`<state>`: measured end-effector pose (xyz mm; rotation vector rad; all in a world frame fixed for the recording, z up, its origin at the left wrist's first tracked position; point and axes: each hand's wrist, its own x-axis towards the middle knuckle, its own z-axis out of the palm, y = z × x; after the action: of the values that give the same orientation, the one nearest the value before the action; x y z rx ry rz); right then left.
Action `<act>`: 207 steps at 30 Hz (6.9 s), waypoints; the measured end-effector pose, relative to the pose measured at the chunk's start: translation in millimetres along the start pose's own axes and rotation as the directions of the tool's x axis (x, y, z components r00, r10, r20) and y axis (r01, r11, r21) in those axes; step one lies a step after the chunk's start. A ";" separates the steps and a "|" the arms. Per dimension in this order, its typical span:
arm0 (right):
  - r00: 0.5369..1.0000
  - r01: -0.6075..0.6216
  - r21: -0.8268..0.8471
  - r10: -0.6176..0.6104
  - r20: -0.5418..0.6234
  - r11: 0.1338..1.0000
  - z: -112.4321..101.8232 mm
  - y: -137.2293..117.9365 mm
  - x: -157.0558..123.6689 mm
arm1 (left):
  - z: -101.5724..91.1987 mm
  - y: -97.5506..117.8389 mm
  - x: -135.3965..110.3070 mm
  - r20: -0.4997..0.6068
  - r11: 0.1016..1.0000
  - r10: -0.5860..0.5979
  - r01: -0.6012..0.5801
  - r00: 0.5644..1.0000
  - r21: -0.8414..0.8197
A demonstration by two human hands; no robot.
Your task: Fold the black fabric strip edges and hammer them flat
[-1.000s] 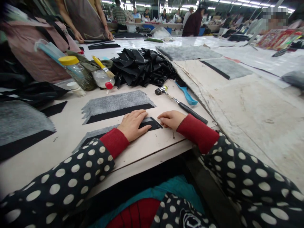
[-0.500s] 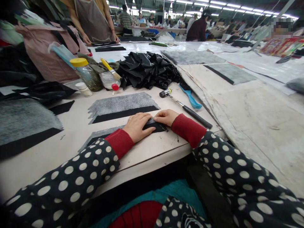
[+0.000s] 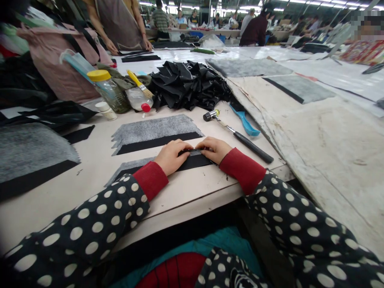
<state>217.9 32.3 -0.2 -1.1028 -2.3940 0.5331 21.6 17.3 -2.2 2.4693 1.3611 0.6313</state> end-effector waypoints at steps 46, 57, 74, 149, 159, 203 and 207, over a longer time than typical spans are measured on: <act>0.999 0.031 -0.363 -0.014 0.049 0.931 9.5 -23.2 0.8 | -0.7 -13.5 0.6 -0.011 0.990 0.139 -0.138 0.990 0.026; 0.970 -0.084 -0.680 0.215 0.110 0.729 19.3 -69.6 4.1 | -11.8 -11.3 1.4 0.158 0.956 0.258 -0.276 0.953 0.100; 0.993 -0.069 -0.412 0.104 0.063 0.908 30.1 -59.8 17.4 | -19.7 -36.0 -19.6 -0.014 0.987 0.106 -0.107 0.994 -0.122; 0.979 0.084 -0.398 -0.001 0.204 0.914 69.6 -114.5 56.2 | -72.7 -93.6 -73.9 0.140 0.977 0.095 -0.065 0.986 -0.205; 0.975 0.157 -0.514 -0.050 0.215 0.844 81.7 -123.8 54.5 | -84.1 -67.9 -79.0 0.285 0.950 0.118 -0.192 0.951 0.247; 0.984 0.147 0.037 -0.150 0.099 0.988 70.3 -67.8 80.0 | -69.3 -89.1 -60.2 0.091 0.979 -0.086 0.101 0.992 -0.178; 0.985 0.146 0.063 -0.151 0.088 0.987 70.5 -68.0 79.4 | -68.2 -88.4 -60.5 0.069 0.979 -0.099 0.110 0.993 -0.169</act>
<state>92.3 42.1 -4.7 -0.8852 -2.4998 0.6076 -105.1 13.9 5.6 2.2469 1.3433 0.6181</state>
